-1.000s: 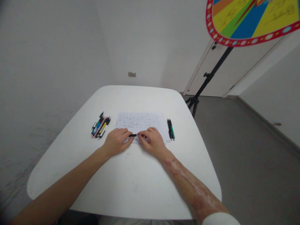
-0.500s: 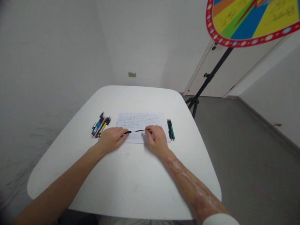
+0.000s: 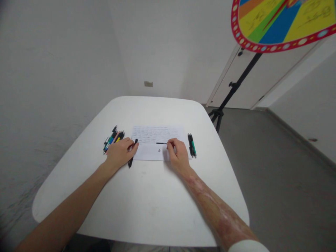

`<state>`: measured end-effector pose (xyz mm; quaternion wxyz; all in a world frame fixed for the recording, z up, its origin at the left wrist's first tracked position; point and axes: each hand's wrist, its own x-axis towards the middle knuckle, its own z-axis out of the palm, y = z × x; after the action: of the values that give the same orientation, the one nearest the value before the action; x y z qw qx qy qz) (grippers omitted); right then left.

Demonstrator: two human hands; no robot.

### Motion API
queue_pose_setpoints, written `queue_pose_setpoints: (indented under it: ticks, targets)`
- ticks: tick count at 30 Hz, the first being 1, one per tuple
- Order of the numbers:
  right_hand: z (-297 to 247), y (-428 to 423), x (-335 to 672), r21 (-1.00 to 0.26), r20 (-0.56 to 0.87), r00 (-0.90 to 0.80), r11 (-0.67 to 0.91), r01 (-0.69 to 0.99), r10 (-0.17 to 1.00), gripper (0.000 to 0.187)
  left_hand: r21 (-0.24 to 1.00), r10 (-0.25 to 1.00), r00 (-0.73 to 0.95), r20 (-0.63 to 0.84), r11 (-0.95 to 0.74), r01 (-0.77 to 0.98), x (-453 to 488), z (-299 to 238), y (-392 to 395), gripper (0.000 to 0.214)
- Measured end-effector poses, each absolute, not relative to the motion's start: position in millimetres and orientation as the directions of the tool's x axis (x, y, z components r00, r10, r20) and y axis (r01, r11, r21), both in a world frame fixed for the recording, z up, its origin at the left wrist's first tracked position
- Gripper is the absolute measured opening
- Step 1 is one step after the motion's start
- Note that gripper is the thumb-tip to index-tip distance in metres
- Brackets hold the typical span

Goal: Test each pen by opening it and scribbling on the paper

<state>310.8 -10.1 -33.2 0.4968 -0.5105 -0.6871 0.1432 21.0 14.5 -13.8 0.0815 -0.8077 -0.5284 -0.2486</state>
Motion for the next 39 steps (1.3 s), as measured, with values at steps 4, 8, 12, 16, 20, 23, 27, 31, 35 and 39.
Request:
queue_pose_setpoints:
  ticks: [4, 8, 12, 16, 20, 23, 27, 31, 35, 39]
  targets:
    - [-32, -11, 310, -0.697, 0.534, -0.012, 0.448, 0.561, 0.846, 0.019, 0.122, 0.844, 0.292, 0.45, -0.382, 0.916, 21, -18, 18, 0.048]
    - [-32, -11, 310, -0.689, 0.534, -0.024, 0.452, 0.566, 0.845, 0.019, 0.144, 0.824, 0.285, 0.489, -0.399, 0.906, 20, -11, 17, 0.041]
    - [-31, -13, 310, -0.69, 0.525, -0.052, 0.461, 0.558, 0.849, 0.016, 0.175, 0.727, 0.396, 0.561, -0.572, 0.801, 22, -6, 12, 0.022]
    - [-31, -14, 309, -0.684, 0.535, -0.102, 0.501, 0.53, 0.839, 0.015, 0.154, 0.649, 0.521, 0.554, -0.695, 0.702, 27, -9, 7, 0.029]
    - [-33, -13, 308, -0.689, 0.534, -0.102, 0.502, 0.523, 0.839, 0.016, 0.098, 0.596, 0.569, 0.566, -0.734, 0.672, 29, -11, 6, 0.029]
    - [-35, -13, 307, -0.721, 0.532, -0.035, 0.473, 0.506, 0.846, 0.015, 0.061, 0.575, 0.556, 0.6, -0.726, 0.685, 27, -9, 8, 0.03]
    - [-35, -16, 305, -0.764, 0.52, 0.05, 0.439, 0.473, 0.852, 0.023, 0.011, 0.572, 0.53, 0.626, -0.686, 0.728, 25, -6, 8, 0.034]
    - [-32, -16, 302, -0.55, 0.654, -0.123, 0.581, 0.6, 0.746, 0.006, -0.036, 0.575, 0.57, 0.587, -0.685, 0.728, 30, -6, 4, 0.034]
    - [-29, -16, 298, -0.331, 0.706, -0.296, 0.669, 0.666, 0.643, 0.009, -0.031, 0.59, 0.64, 0.492, -0.723, 0.69, 37, -8, 0, 0.029]
    - [-30, -16, 294, -0.239, 0.675, -0.399, 0.696, 0.678, 0.621, 0.018, 0.005, 0.634, 0.664, 0.396, -0.725, 0.689, 40, -8, -2, 0.025]
